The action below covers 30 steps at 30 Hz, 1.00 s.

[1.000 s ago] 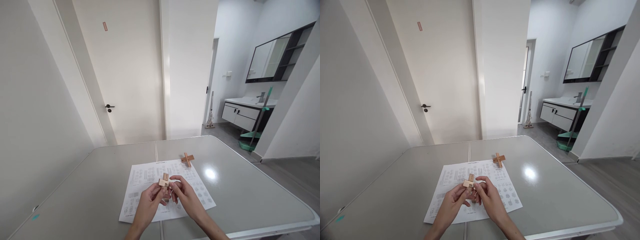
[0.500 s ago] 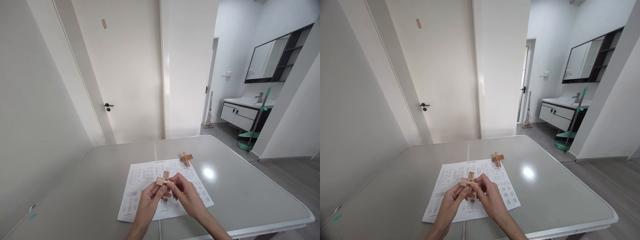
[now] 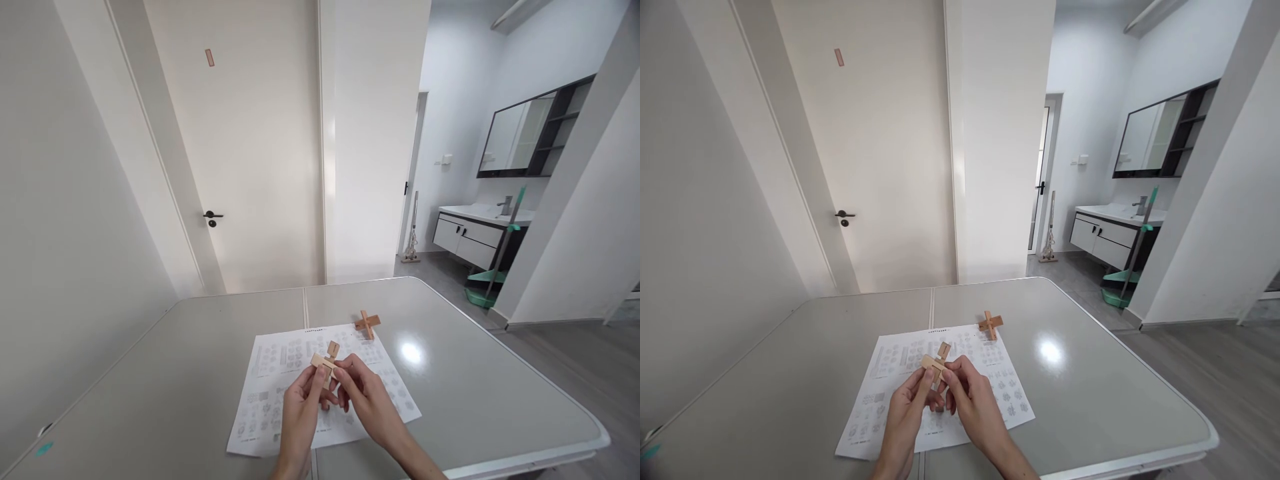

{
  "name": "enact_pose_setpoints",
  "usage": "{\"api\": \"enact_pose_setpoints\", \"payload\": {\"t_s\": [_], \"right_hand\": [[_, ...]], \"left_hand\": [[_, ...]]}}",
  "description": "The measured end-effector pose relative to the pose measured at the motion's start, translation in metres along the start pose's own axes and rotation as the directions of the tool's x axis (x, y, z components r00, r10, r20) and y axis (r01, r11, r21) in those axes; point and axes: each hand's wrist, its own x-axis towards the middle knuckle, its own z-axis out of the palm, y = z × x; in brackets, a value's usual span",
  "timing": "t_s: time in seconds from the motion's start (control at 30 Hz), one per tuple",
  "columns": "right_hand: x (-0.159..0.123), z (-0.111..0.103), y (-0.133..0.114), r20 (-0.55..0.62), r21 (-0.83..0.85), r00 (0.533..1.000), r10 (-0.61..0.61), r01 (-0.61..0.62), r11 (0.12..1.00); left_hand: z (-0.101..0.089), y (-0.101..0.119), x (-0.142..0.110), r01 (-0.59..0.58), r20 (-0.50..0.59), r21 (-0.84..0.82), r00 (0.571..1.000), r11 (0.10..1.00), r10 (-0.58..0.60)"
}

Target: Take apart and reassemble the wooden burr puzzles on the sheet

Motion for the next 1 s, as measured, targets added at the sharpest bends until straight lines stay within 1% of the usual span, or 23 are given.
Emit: {"api": "enact_pose_setpoints", "payload": {"t_s": [0.13, 0.3, 0.43, 0.57, 0.7, 0.83, 1.0], "right_hand": [[0.001, 0.004, 0.007, -0.045, -0.056, 0.999, -0.009, 0.007, 0.998], [0.002, 0.007, 0.014, -0.067, -0.002, 0.998, 0.001, -0.001, 1.0], [0.001, 0.01, 0.012, -0.104, -0.012, 0.994, -0.021, 0.02, 1.0], [0.001, 0.013, 0.006, -0.143, -0.033, 0.989, -0.034, 0.03, 0.999], [0.001, 0.017, 0.005, -0.163, -0.019, 0.985, -0.054, 0.051, 0.998], [0.0, 0.021, 0.012, -0.188, -0.071, 0.981, -0.057, 0.045, 0.996], [-0.001, 0.023, 0.025, -0.181, -0.175, 0.98, -0.088, 0.056, 0.983]], "left_hand": [[-0.002, 0.002, 0.004, -0.009, -0.001, 0.023, 1.0, 1.0, 0.009], [-0.004, -0.001, 0.009, 0.033, -0.002, 0.016, 0.999, 0.999, -0.033], [0.003, 0.001, 0.01, 0.02, -0.026, -0.026, 0.999, 0.999, -0.021], [0.009, 0.002, 0.012, 0.0, 0.004, -0.067, 1.0, 0.998, 0.0], [0.008, -0.002, 0.016, -0.006, 0.015, -0.095, 1.0, 0.995, 0.008], [0.005, -0.005, 0.016, 0.02, 0.025, -0.107, 1.0, 0.994, -0.017], [0.001, -0.004, 0.013, 0.03, 0.024, -0.095, 0.999, 0.995, -0.028]]}}
